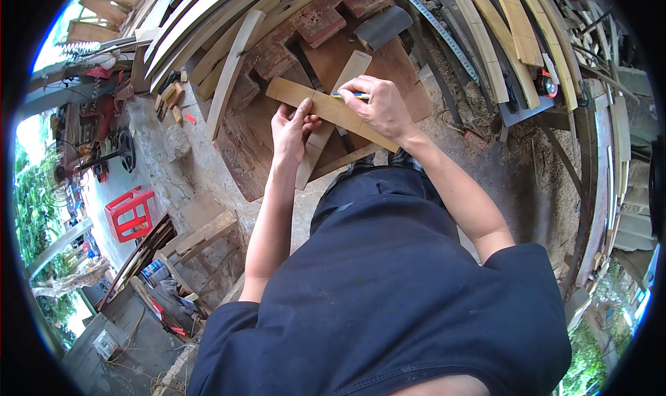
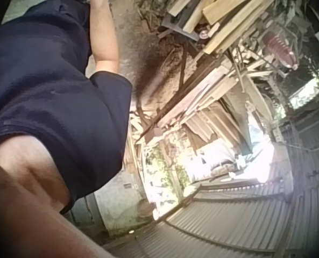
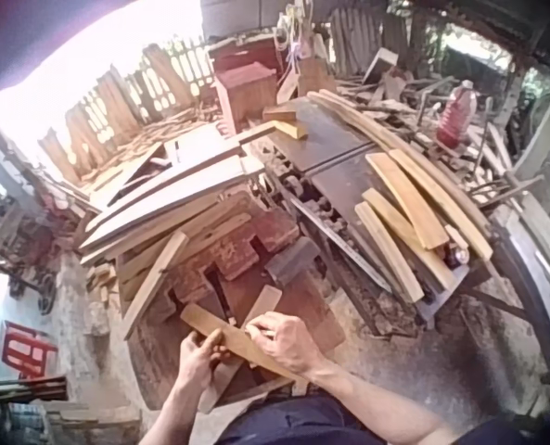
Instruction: The person aligns wooden boards against each other on a table and marks guidelines across them using a pencil, repeatedly repositioning and marking different wooden pieces.
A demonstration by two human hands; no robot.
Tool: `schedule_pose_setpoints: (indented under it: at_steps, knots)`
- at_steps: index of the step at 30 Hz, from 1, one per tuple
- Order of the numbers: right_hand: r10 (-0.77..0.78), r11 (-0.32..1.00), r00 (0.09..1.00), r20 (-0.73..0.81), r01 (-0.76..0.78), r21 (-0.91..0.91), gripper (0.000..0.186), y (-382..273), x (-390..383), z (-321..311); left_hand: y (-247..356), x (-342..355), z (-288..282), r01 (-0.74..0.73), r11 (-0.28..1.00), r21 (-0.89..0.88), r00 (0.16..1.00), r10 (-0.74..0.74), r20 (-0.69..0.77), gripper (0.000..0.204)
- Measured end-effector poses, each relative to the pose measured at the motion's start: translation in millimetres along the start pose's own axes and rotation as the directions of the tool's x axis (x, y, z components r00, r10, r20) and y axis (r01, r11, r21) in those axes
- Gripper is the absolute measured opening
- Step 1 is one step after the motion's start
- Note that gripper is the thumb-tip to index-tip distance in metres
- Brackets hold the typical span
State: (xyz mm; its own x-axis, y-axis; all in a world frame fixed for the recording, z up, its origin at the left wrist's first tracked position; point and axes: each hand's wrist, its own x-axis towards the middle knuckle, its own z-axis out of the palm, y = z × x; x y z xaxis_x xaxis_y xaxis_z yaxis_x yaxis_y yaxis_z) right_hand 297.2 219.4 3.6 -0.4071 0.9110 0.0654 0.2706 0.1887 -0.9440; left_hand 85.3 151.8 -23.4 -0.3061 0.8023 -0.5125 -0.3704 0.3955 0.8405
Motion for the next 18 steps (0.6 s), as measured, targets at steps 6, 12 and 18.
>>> schedule_pose_setpoints:
  at_steps: [6, 12, 18]
  knots:
    - [-0.004, 1.0, 1.0, 0.026, 0.005, -0.022, 0.02, 4.1, -9.8, -13.1, -3.2, 0.1, -1.4, -0.007, 1.0, -0.017, 1.0, 0.007, 0.001, 0.025]
    - [0.029, 1.0, 0.999, 0.02, -0.029, 0.011, 0.021, 2.4, -2.3, -7.7, -2.9, 0.7, -0.5, -0.009, 1.0, -0.007, 1.0, 0.009, 0.001, 0.026]
    - [-0.005, 1.0, 0.999, 0.038, 0.005, 0.003, 0.021, 2.6, 0.8, -2.8, -3.8, 0.7, -2.7, -0.01, 1.0, -0.019, 1.0, 0.01, 0.013, 0.025]
